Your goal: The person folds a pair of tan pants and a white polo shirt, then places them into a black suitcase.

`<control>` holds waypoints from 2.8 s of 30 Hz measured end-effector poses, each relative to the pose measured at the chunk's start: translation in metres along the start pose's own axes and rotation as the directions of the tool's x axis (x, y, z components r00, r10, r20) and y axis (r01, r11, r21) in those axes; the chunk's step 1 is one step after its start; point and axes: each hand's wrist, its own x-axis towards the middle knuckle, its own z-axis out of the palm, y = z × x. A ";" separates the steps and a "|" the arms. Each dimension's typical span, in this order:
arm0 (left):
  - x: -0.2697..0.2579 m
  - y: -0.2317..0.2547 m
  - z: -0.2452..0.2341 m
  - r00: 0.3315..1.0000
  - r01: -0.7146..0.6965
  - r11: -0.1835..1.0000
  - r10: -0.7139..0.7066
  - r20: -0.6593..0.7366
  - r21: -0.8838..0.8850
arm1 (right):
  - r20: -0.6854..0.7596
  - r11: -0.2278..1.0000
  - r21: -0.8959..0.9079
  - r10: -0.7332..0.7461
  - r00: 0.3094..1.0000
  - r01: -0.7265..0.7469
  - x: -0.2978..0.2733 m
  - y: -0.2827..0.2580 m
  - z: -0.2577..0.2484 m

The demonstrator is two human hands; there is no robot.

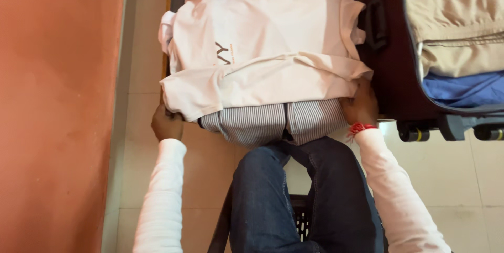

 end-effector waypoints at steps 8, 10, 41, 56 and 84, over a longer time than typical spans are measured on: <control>0.032 -0.029 -0.040 0.976 0.057 0.871 0.054 0.210 -0.488 | -0.100 0.953 -0.077 -0.300 0.949 0.294 -0.015 0.002 -0.028; 0.032 -0.033 -0.064 0.973 -0.030 0.928 0.112 0.200 -0.373 | -0.096 0.935 -0.141 -0.340 0.935 0.326 -0.021 0.007 -0.035; 0.305 0.199 0.170 0.814 -0.556 0.717 0.369 0.449 0.420 | 0.370 0.873 -0.455 0.003 0.929 0.179 0.209 -0.061 0.034; 0.270 0.148 -0.025 0.568 -0.812 0.563 0.823 -0.011 0.154 | 0.084 0.694 -0.444 -0.597 0.798 0.567 0.111 -0.078 -0.057; 0.165 0.120 -0.015 0.662 -0.491 0.835 0.170 0.730 0.250 | 0.280 0.731 -0.533 -0.323 0.904 0.426 0.032 -0.062 -0.060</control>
